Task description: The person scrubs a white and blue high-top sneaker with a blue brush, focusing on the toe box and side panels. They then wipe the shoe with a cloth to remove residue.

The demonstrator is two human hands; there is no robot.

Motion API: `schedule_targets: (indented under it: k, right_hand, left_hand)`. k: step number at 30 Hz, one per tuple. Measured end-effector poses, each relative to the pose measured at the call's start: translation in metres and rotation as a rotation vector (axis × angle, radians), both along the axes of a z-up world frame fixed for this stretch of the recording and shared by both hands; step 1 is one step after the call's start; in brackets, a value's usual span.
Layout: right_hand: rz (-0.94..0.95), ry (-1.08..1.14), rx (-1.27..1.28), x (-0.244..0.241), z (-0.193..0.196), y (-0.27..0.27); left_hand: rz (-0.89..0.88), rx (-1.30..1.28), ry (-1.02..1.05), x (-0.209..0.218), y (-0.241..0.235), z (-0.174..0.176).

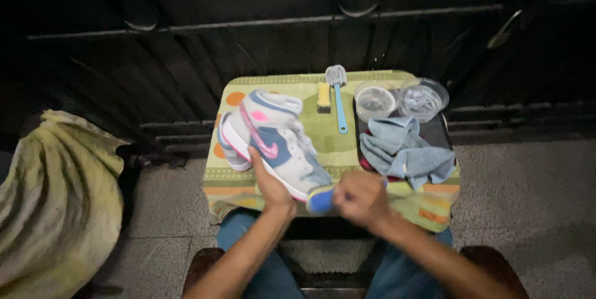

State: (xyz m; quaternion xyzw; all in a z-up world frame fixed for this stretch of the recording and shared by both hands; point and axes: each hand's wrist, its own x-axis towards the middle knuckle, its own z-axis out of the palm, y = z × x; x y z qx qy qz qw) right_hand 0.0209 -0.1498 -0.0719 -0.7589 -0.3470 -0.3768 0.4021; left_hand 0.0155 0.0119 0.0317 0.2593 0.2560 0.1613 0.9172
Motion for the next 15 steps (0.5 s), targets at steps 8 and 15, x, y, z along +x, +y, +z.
schedule_targets:
  k: [8,15]
  right_hand:
    - [-0.138,0.039,-0.007,-0.009,0.034,0.004]
    - [-0.334,0.195,-0.046,0.022,-0.001,-0.040]
  left_hand:
    - [0.020,0.038,-0.021,0.004,0.015,-0.015]
    - [-0.018,-0.050,-0.031,-0.003,0.012,-0.022]
